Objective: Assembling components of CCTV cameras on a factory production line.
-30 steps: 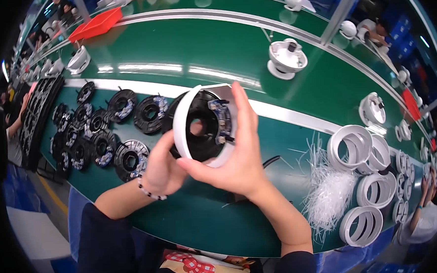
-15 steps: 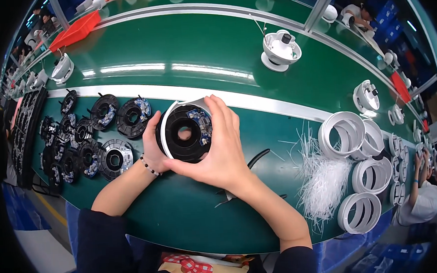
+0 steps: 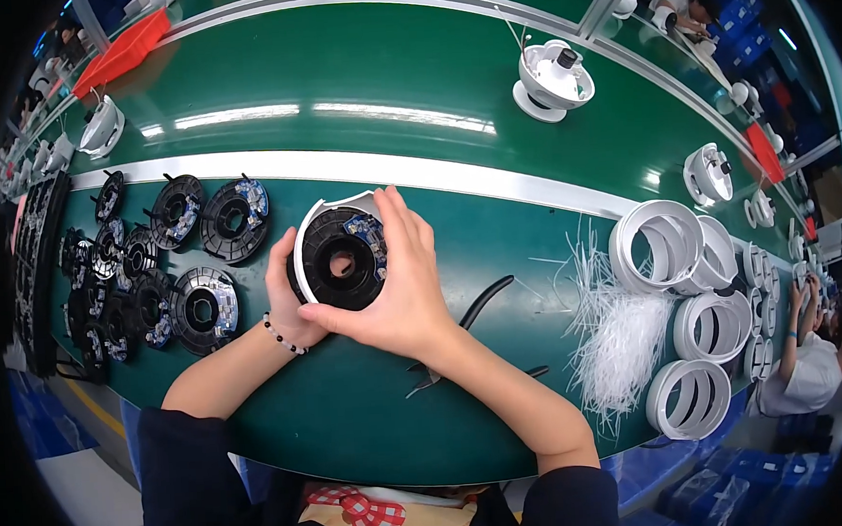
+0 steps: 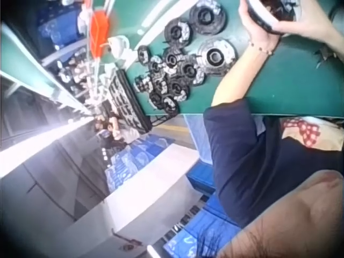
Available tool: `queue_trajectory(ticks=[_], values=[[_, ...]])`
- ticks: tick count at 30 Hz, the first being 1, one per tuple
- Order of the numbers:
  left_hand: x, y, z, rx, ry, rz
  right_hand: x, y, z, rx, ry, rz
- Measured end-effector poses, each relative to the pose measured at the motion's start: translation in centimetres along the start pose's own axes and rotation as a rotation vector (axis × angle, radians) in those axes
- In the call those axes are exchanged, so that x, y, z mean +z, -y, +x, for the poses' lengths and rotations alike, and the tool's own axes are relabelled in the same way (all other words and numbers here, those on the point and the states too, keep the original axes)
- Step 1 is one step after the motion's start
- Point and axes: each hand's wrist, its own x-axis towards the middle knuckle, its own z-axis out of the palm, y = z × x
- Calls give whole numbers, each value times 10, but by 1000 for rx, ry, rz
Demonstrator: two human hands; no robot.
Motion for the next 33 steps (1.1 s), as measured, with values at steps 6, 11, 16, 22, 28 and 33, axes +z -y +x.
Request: queue_trajectory(ticks=[6, 11, 16, 22, 28, 33], values=[[-3, -3, -1, 26, 79, 20, -1, 6, -1, -194, -49, -93], [-3, 1, 3, 43, -3, 59, 1, 0, 1, -7, -15, -10], [-10, 0, 7, -23, 109, 3, 5, 8, 0, -80, 50, -248], [-1, -4, 9, -37, 41, 72, 4, 3, 6, -15, 66, -207], [-12, -10, 9, -78, 66, 77, 2, 8, 11, -90, 134, -229], [-10, -6, 12, -95, 93, 72, 1, -2, 10, -86, 143, -210]])
